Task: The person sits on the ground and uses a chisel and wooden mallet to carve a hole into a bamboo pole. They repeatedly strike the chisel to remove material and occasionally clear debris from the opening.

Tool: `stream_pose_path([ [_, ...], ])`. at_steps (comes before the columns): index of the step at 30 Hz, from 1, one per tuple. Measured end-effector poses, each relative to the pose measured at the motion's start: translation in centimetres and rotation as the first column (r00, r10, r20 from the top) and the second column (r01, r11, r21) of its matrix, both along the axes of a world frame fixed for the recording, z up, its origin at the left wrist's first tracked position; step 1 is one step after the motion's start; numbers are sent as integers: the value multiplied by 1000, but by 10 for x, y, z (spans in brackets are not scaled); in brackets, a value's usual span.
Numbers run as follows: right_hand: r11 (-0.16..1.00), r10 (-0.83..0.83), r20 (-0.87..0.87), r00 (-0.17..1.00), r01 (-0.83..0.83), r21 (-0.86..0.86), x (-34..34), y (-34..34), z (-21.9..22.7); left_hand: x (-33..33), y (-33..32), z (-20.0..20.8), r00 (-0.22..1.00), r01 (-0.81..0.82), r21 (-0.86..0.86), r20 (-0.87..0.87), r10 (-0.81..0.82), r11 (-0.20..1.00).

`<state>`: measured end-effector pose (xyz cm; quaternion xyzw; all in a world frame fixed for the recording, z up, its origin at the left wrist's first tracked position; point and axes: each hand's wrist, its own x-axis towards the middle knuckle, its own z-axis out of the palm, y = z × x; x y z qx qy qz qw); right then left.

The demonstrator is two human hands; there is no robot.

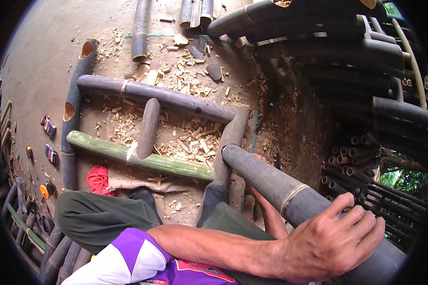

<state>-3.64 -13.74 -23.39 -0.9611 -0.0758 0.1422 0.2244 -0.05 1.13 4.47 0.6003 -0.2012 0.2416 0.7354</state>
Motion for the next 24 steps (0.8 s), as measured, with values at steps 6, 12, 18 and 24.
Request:
stream_pose_path([
  [6, 937, -58, -296, 953, 155, 314, -37, -32, -29, 9, 6, 2, 998, 20, 85, 65, -25, 996],
  [12, 937, 242, -653, 717, 3, 350, -58, 56, 33, 16, 19, 10, 984, 157, 204, 54, -172, 966],
  [18, 931, 13, -402, 916, 135, 339, -76, 81, 35, 17, 23, 16, 972, 234, 216, -23, -235, 948],
  [24, 977, 48, -225, 973, 1, 214, -97, 92, -23, 8, 46, 17, 957, 207, 362, -270, -110, 909],
])
